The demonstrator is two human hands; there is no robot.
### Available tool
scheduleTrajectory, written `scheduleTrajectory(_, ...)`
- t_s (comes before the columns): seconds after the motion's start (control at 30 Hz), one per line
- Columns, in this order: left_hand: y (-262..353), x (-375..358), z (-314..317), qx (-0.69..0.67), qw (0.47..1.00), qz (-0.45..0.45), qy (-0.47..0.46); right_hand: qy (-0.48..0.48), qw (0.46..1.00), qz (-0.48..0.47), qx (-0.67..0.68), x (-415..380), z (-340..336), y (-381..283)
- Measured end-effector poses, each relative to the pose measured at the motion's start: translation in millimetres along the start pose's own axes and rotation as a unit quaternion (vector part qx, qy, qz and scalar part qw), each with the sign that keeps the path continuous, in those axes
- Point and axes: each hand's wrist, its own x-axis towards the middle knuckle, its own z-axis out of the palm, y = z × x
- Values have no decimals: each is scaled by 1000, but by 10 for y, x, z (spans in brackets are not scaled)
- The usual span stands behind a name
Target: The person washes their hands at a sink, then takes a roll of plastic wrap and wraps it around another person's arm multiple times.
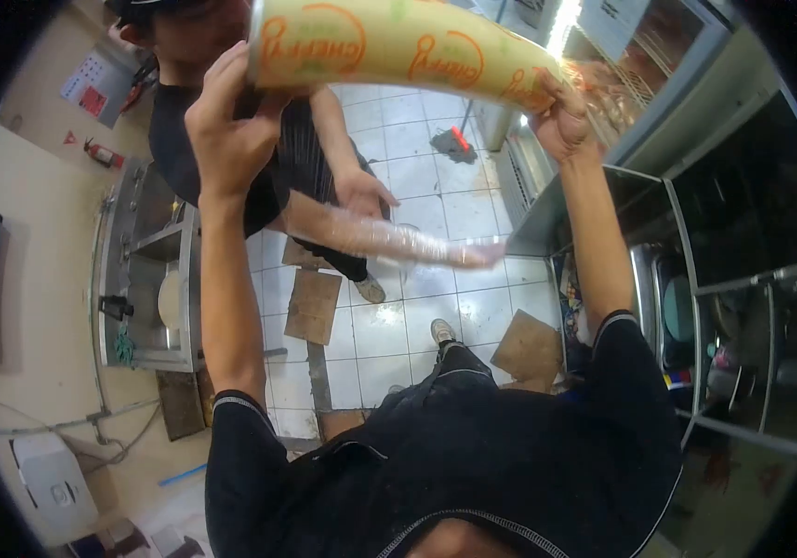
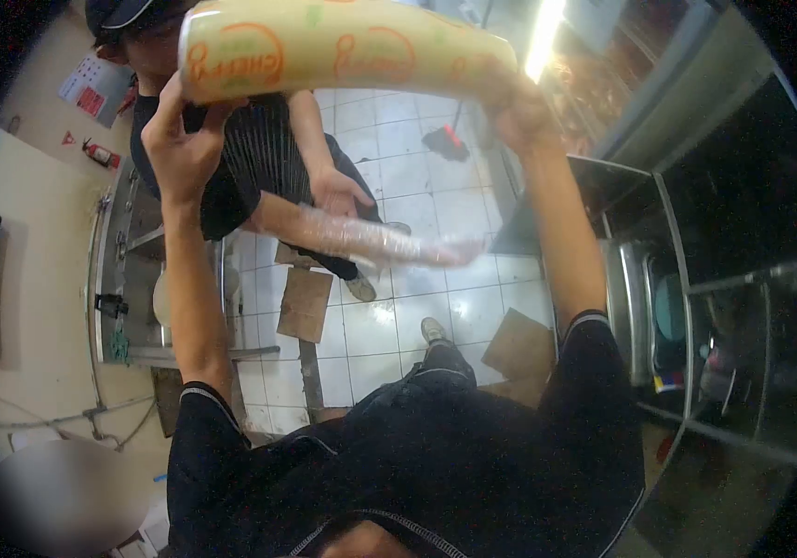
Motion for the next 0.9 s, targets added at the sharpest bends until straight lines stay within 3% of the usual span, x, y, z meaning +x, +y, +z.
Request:
scheduleTrajectory(0.03,-85,60,90,10,1000,-15,18,64,997,-5,41,169,-215,194)
scheduleTrajectory(0.2,85,79,123,114,987,-45,106,65,997,-51,0,605,-344,818)
scheduleTrajectory(0.33,281,-826,-223,125,959,-51,250,118,993,-10,21,772,-902,1379)
scheduleTrajectory(0.43,261,-1561,-465,199,881,-176,391,168,986,14,19,679,-1503,1929)
scheduleTrajectory(0.53,-27,-2770,-721,306,741,-363,474,217,975,5,-37,399,-1895,2441)
scheduleTrajectory(0.6,-97,-3629,-698,439,708,-436,341,283,956,70,-31,84,-2167,2774)
scheduleTrajectory(0.67,-52,-3892,-317,386,700,-516,310,310,946,92,2,-276,-2328,3067)
scheduleTrajectory(0.73,-34,-4566,-211,315,726,-552,264,351,927,128,9,-709,-2445,3362)
scheduleTrajectory(0.8,20,-4436,133,309,724,-592,174,393,904,170,-7,-1109,-2561,3694)
scheduleTrajectory(0.83,-8,-4693,43,246,729,-637,42,390,902,185,-16,-1346,-2607,3906)
scheduleTrajectory(0.9,-148,-5202,57,128,704,-686,-128,374,899,220,-61,-1850,-2811,4398)
